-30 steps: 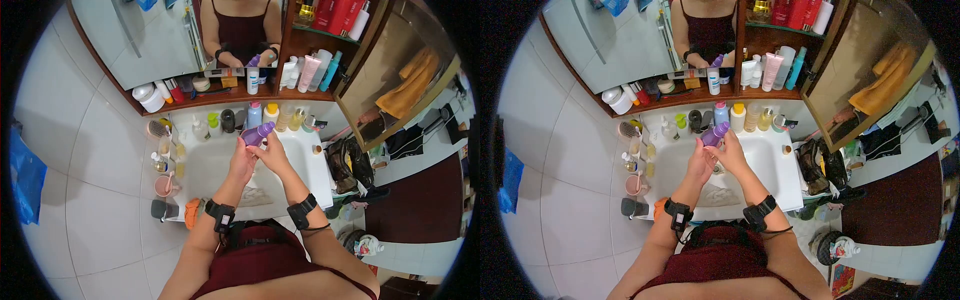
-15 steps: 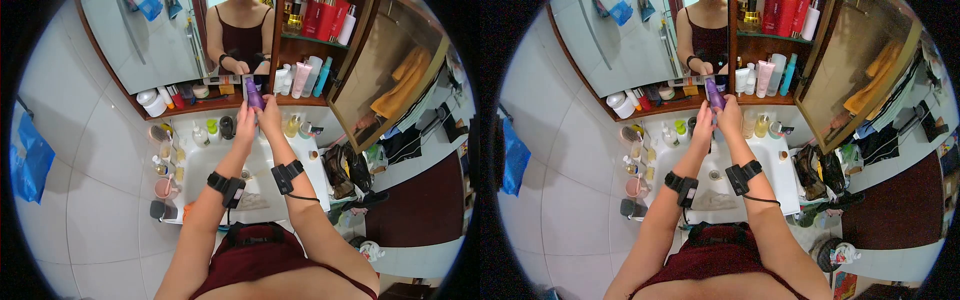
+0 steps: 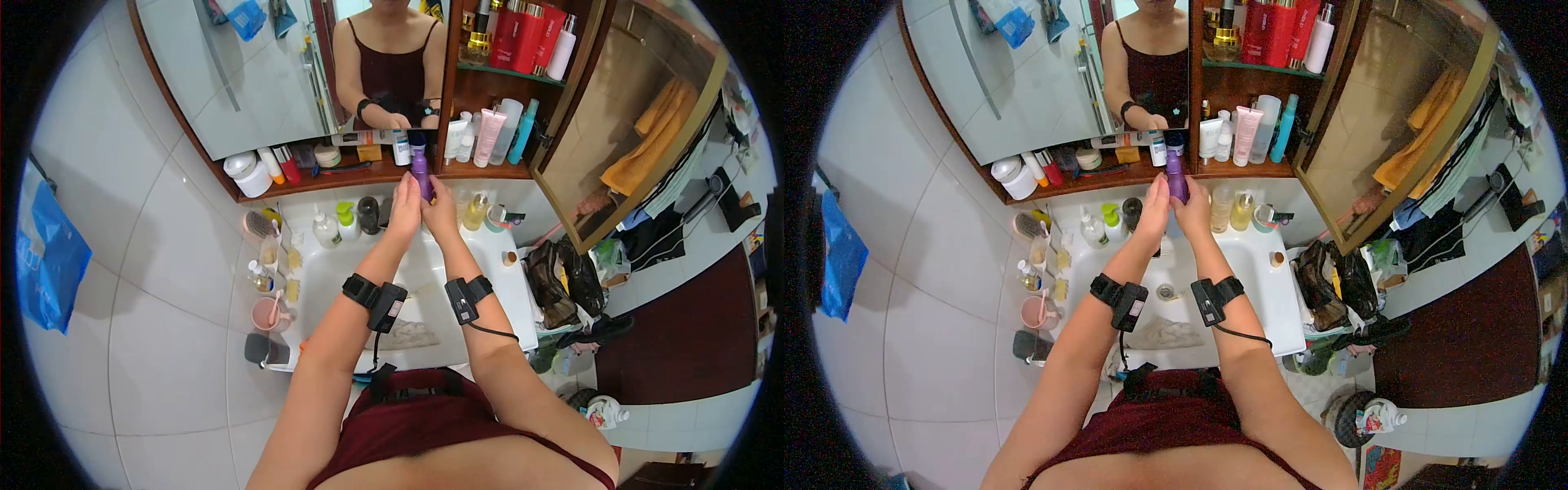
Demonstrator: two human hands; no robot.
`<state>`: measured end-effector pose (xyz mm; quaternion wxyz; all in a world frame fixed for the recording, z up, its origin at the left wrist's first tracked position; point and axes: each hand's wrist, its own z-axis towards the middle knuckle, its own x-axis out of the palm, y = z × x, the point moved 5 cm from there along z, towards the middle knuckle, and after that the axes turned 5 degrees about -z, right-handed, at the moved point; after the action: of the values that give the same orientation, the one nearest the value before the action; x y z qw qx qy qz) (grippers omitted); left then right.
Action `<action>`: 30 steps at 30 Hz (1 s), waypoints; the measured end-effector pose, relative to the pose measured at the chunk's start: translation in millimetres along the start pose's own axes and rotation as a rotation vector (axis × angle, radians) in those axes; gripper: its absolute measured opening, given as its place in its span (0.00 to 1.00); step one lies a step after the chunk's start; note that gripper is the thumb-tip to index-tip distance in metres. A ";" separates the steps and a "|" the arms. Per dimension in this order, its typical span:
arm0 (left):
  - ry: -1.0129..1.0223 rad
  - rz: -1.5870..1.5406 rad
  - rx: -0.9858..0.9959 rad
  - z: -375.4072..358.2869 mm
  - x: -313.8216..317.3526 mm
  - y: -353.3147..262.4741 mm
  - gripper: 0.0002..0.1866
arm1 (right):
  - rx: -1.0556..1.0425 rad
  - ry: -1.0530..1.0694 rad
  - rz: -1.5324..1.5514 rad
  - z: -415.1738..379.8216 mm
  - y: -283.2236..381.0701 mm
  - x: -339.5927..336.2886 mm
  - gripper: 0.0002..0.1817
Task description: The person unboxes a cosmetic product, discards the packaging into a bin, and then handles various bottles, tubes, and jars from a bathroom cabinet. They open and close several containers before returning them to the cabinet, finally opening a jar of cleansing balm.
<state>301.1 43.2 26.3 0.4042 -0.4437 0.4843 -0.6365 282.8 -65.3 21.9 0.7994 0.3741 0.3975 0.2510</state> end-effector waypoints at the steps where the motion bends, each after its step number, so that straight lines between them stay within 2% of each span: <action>1: -0.004 0.040 0.050 2.0 -1.3 -1.6 0.34 | 0.004 -0.029 0.028 1.6 -2.7 2.9 0.32; 3: -0.009 0.119 0.141 4.2 -2.9 -1.5 0.32 | 0.019 -0.085 0.080 1.3 -7.4 8.2 0.35; 6: -0.078 0.230 0.244 15.3 -12.9 -5.5 0.25 | 0.077 -0.099 0.079 3.3 -11.4 9.4 0.37; 10: -0.343 0.521 0.425 24.5 -32.6 -43.4 0.15 | -0.087 -0.226 -0.008 -3.2 23.0 -9.5 0.35; 13: -0.346 0.563 0.359 33.5 -33.4 -55.7 0.14 | -0.119 -0.275 -0.037 -0.6 34.7 -11.1 0.34; 17: -0.383 0.725 0.468 47.9 -28.6 -52.0 0.18 | -0.102 -0.306 -0.197 3.8 56.3 -12.2 0.34; 20: -0.399 0.795 0.462 54.8 -26.5 -49.0 0.19 | -0.071 -0.314 -0.242 5.6 57.6 -7.7 0.34; 26: -0.371 0.763 0.305 65.0 -29.4 -49.1 0.19 | -0.092 -0.333 -0.251 7.0 57.7 -4.9 0.34; 29: -0.354 0.811 0.275 61.8 -26.3 -55.1 0.19 | -0.131 -0.378 -0.232 6.4 66.9 -11.5 0.32; 30: -0.375 0.835 0.321 59.9 -27.3 -54.3 0.19 | -0.145 -0.398 -0.228 4.9 68.4 -13.4 0.31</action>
<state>361.4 64.6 82.7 0.7686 -0.2505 0.4356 -0.3958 272.2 -35.9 84.4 0.9100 0.3104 0.2527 0.1083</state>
